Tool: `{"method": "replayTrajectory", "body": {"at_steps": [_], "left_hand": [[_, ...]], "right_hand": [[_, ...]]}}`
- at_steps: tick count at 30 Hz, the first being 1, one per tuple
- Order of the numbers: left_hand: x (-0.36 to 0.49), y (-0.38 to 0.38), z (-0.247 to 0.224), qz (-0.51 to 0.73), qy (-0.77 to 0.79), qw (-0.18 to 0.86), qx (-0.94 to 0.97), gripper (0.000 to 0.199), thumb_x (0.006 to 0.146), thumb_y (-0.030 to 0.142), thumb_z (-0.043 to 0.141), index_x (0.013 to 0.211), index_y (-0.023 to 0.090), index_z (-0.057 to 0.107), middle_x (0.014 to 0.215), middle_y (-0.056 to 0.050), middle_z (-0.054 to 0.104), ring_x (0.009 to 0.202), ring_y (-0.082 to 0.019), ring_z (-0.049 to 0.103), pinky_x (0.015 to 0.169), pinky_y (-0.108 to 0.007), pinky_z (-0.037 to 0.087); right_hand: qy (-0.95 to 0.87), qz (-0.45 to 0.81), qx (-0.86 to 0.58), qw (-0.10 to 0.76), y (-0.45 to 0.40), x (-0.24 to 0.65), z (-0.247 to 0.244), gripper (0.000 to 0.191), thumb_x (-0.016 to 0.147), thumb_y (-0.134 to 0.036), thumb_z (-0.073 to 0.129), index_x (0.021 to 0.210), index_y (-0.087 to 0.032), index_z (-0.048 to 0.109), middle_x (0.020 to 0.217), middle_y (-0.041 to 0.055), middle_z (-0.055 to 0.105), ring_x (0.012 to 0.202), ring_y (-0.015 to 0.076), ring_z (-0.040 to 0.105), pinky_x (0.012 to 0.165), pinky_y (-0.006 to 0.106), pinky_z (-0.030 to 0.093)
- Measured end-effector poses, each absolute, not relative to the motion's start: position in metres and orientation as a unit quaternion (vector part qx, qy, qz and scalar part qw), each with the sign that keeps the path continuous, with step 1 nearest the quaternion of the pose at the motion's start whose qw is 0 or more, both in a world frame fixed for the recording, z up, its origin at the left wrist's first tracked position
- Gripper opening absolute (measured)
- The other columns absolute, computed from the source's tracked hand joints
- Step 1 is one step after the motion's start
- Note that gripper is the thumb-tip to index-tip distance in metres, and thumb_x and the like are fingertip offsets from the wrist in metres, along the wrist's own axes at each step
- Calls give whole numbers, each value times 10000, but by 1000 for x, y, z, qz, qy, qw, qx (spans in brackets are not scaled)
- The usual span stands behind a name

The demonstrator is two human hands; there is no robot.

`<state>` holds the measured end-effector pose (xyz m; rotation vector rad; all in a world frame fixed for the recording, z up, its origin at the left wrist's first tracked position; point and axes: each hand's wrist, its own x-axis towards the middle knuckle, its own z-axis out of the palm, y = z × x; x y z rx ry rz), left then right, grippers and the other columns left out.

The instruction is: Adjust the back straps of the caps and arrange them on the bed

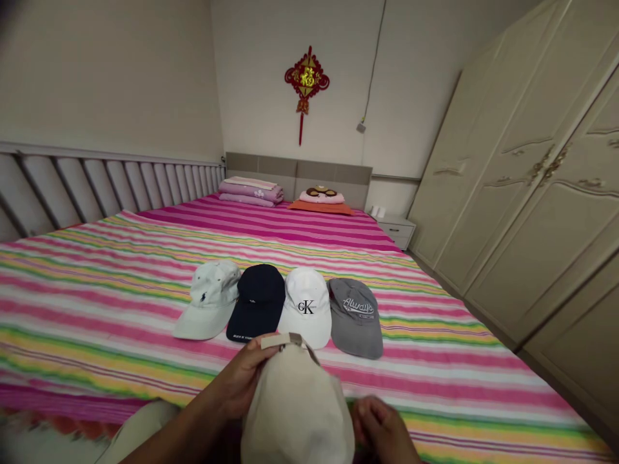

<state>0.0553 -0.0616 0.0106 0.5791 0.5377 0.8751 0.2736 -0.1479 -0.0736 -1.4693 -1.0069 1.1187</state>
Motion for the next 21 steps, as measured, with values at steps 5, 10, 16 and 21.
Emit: {"method": "replayTrajectory", "body": {"at_steps": [5, 10, 16, 21], "left_hand": [[62, -77, 12, 387, 280, 813, 332, 257, 447, 150, 768, 619, 122, 579, 567, 0, 604, 500, -88, 509, 526, -207, 357], [59, -79, 13, 372, 255, 825, 341, 258, 438, 160, 751, 584, 128, 540, 531, 14, 568, 474, -80, 469, 506, -203, 328], [52, -77, 10, 366, 271, 819, 348, 223, 434, 117, 701, 593, 133, 545, 495, 28, 529, 455, -77, 439, 478, -197, 292], [55, -79, 14, 350, 280, 819, 358, 150, 466, 94, 648, 564, 135, 541, 480, 23, 529, 459, -86, 457, 484, -202, 295]], "right_hand": [[-558, 187, -601, 541, -144, 241, 23, 179, 686, -375, 594, 650, -201, 614, 616, 26, 576, 590, 169, 511, 558, 259, 414], [-597, 257, -530, 545, -137, 206, 46, 266, 628, -279, 689, 891, -241, 671, 962, 68, 622, 928, 244, 513, 823, 312, 378], [-550, 518, -473, 453, -125, 209, 33, 315, 697, -443, 603, 591, -173, 481, 467, -69, 372, 407, 55, 274, 381, 182, 216], [-444, 633, -434, 462, -127, 205, 32, 368, 641, -477, 643, 601, -182, 426, 427, -97, 364, 326, 14, 169, 320, 169, 86]]}}
